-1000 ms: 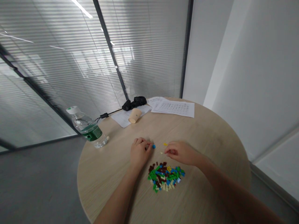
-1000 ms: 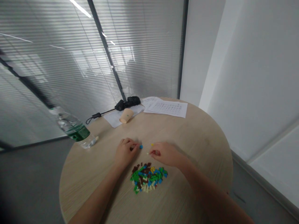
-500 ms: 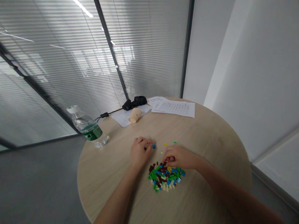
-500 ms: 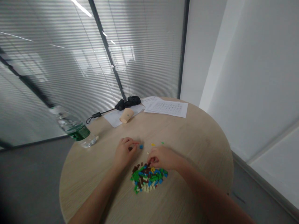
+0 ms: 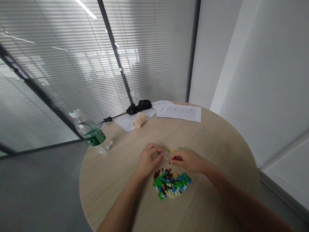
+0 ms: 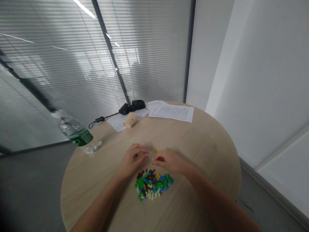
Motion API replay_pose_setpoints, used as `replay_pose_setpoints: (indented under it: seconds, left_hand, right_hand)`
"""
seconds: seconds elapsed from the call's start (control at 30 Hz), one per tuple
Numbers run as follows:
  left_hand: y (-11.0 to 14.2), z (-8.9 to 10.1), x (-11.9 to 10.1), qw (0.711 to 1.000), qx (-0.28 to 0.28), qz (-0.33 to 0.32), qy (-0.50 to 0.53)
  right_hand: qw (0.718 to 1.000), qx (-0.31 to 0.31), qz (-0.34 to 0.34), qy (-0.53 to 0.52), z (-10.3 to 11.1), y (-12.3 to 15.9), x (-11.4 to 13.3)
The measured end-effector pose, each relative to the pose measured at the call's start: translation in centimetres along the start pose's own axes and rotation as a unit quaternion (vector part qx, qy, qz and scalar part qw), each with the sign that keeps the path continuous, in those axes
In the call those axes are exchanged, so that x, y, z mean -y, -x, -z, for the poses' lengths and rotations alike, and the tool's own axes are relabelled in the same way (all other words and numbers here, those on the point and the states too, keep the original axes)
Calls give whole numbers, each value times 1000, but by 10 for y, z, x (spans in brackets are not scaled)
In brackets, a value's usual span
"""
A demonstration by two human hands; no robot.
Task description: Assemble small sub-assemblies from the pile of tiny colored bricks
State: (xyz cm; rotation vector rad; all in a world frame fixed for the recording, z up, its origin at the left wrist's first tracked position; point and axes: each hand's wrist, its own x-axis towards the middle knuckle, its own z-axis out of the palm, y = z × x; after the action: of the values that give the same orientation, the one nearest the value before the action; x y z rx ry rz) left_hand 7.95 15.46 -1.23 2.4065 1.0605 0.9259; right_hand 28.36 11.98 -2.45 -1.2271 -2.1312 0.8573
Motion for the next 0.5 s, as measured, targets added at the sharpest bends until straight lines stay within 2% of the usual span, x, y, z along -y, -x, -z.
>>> replay_pose_setpoints:
  seconds: [0.1, 0.2, 0.4, 0.5]
  left_hand:
    - [1, 2, -10, 996, 53, -34, 58]
    - [2, 1, -16, 994, 73, -42, 75]
    - [2, -6, -15, 995, 28, -77, 62]
    - [0, 0, -8, 997, 1, -78, 26]
  right_hand:
    - [996, -10, -19, -89, 0, -2, -3]
    - [987, -5, -25, -159, 0, -3, -3]
    - [981, 1, -48, -189, -1, -4, 0]
    - [987, -22, -45, -151, -1, -3, -1]
